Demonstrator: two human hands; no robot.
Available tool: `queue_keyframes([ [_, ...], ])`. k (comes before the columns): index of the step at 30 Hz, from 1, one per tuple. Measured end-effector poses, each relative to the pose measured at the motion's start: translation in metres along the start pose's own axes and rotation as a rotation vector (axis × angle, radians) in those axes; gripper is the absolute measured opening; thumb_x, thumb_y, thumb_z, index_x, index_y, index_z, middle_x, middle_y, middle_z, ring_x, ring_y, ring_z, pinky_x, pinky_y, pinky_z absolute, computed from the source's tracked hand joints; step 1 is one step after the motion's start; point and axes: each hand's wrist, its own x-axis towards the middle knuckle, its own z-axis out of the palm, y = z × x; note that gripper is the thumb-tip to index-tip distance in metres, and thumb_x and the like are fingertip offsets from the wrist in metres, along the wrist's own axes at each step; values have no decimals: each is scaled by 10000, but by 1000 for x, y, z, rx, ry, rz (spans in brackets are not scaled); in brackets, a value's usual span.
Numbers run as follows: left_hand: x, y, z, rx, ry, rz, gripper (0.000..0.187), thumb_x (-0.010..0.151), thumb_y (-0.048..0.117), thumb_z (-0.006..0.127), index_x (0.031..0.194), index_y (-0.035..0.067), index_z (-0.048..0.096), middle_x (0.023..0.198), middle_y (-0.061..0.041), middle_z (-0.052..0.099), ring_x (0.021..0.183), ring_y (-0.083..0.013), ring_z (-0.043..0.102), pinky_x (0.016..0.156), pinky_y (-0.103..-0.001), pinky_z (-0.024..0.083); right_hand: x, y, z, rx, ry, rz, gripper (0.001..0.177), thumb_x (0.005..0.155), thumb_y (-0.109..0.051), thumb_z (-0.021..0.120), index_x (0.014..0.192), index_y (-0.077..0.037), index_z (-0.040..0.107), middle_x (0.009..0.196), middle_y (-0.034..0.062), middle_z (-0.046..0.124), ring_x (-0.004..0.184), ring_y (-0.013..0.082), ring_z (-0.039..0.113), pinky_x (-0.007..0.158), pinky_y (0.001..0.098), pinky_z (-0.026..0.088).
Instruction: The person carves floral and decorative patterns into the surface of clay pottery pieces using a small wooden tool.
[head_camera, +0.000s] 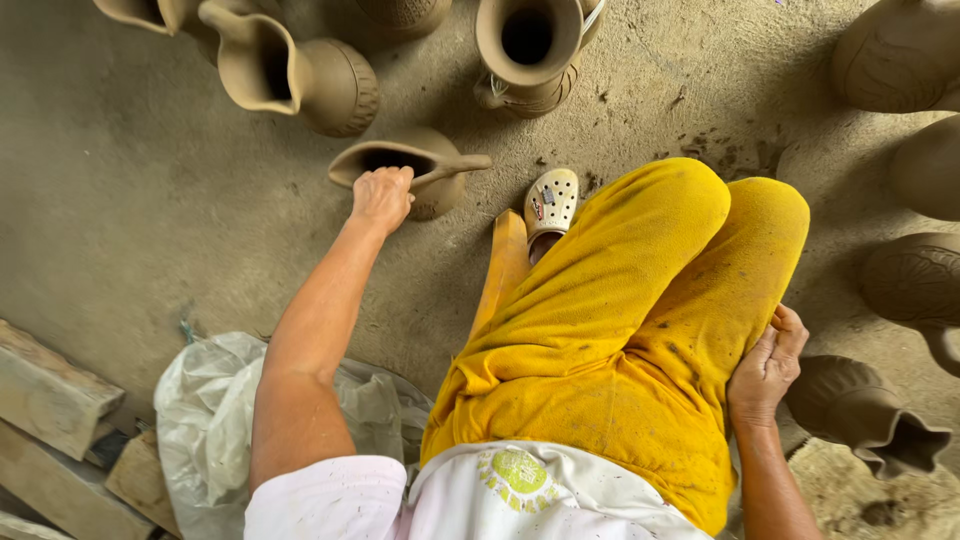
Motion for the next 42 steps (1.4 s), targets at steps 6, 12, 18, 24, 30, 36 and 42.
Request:
queue_keyframes([
  [6,-46,18,-75,-244,-107,-242,325,825,251,818,881,-6,629,860,-222,693,881,-419,656,775,-536,484,7,-27,-1,3,15,-97,210,1164,-2,444,1354,18,530,1300,161,497,1190,241,557,1101,380,480],
  [12,-120,64,-169,-383,-105,-403,387,781,306,832,836,-16,624,758,-246,642,735,-402,628,714,-525,470,20,-121,-9,-71,148,-599,251,1054,34,593,1298,-3,547,1389,193,452,1324,349,487,1057,406,484],
  [18,-187,129,-297,-420,-115,-488,429,835,318,803,802,-38,566,622,-259,570,574,-362,526,616,-468,450,21,-180,66,959,-574,-32,305,1062,-82,520,1359,-23,551,1351,129,606,1275,245,569,1118,396,458],
  [24,-269,177,-393,-298,299,36,353,733,211,861,921,-15,664,784,-178,665,672,-335,639,609,-378,505,42,-197,144,1494,-971,669,537,1048,-491,415,1375,-86,546,1327,139,630,1248,282,570,1070,469,440],
  [30,-284,155,-386,-297,365,145,421,676,226,837,1009,-5,720,925,-110,754,763,-164,737,722,-290,545,6,-200,137,2041,-1238,984,662,1098,-583,437,1459,-37,535,1367,120,617,1216,264,582,1083,413,484],
  [36,-197,106,-297,-1551,138,45,517,855,109,768,1258,-183,625,1131,-195,726,979,-230,705,921,-325,554,-15,-189,23,1523,-703,701,608,1040,-516,375,1428,-73,530,1361,102,630,1224,251,613,1011,426,535],
  [42,-120,103,-236,-1850,-138,57,473,905,95,766,1273,-159,612,1158,-204,728,1000,-246,720,948,-358,563,-41,-164,-45,1244,-623,376,638,1007,-542,379,1505,-155,471,1459,23,534,1314,169,498,964,392,498],
])
